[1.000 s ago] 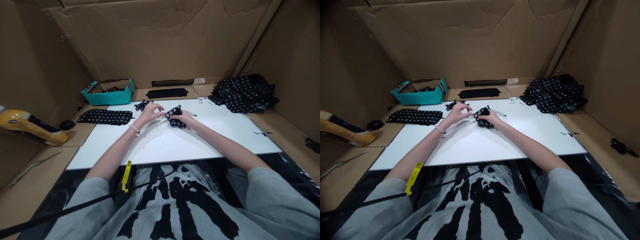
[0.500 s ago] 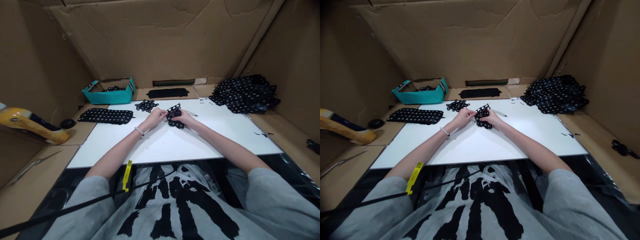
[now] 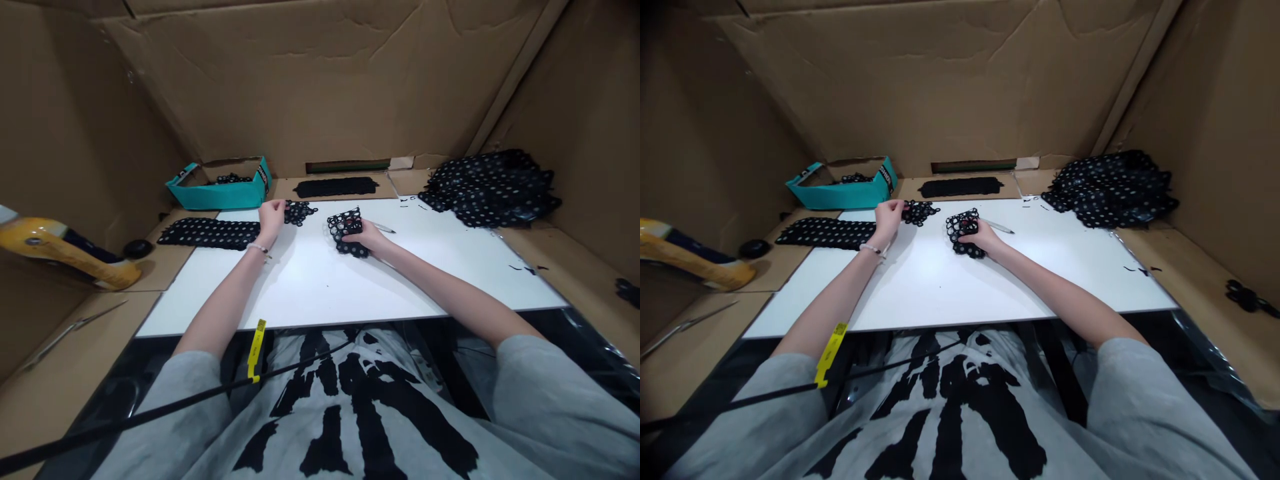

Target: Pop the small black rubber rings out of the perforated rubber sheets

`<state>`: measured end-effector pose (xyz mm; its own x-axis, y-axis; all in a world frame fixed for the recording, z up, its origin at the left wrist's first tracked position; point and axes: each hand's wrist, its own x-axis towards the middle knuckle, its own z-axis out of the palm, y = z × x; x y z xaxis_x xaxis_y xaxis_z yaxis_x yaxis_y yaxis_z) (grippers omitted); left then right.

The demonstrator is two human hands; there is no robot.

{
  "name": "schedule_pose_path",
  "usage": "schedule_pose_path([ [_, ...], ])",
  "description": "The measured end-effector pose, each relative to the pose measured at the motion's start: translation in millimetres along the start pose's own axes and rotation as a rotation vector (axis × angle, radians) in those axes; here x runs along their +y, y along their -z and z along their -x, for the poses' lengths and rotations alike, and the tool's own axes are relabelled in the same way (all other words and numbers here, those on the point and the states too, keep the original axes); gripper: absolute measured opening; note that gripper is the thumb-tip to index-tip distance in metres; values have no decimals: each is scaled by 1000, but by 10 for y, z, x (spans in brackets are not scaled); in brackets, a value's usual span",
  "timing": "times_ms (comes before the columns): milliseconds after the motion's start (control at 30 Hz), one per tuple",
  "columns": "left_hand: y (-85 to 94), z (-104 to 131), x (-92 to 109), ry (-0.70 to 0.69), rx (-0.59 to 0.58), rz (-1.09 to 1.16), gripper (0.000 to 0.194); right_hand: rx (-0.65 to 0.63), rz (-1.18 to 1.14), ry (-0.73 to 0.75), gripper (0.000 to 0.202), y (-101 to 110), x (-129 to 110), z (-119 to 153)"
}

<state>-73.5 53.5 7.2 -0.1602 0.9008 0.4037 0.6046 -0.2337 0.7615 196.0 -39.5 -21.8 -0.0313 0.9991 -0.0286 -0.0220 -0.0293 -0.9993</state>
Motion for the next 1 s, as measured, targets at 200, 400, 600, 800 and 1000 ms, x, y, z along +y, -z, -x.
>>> schedule_pose_path([
  [200, 161, 6, -134, -110, -5, -356, 20, -31, -48, -18, 59, -1, -31, 35],
  [400, -5, 277, 341, -504, -381, -198, 23, -68, -71, -32, 53, -1, -73, 46],
  [600, -201, 612, 577, -534, -582, -140, 27, -115, -136, 31, 63, -13, -88, 60],
  [800, -280, 521, 504, -249, -597, 79, 14, -65, 3, 101, 65, -31, -39, 41],
  [1000, -134, 194, 210, -29, -208, 147, 17, -84, -5, 69, 69, -27, -23, 20],
])
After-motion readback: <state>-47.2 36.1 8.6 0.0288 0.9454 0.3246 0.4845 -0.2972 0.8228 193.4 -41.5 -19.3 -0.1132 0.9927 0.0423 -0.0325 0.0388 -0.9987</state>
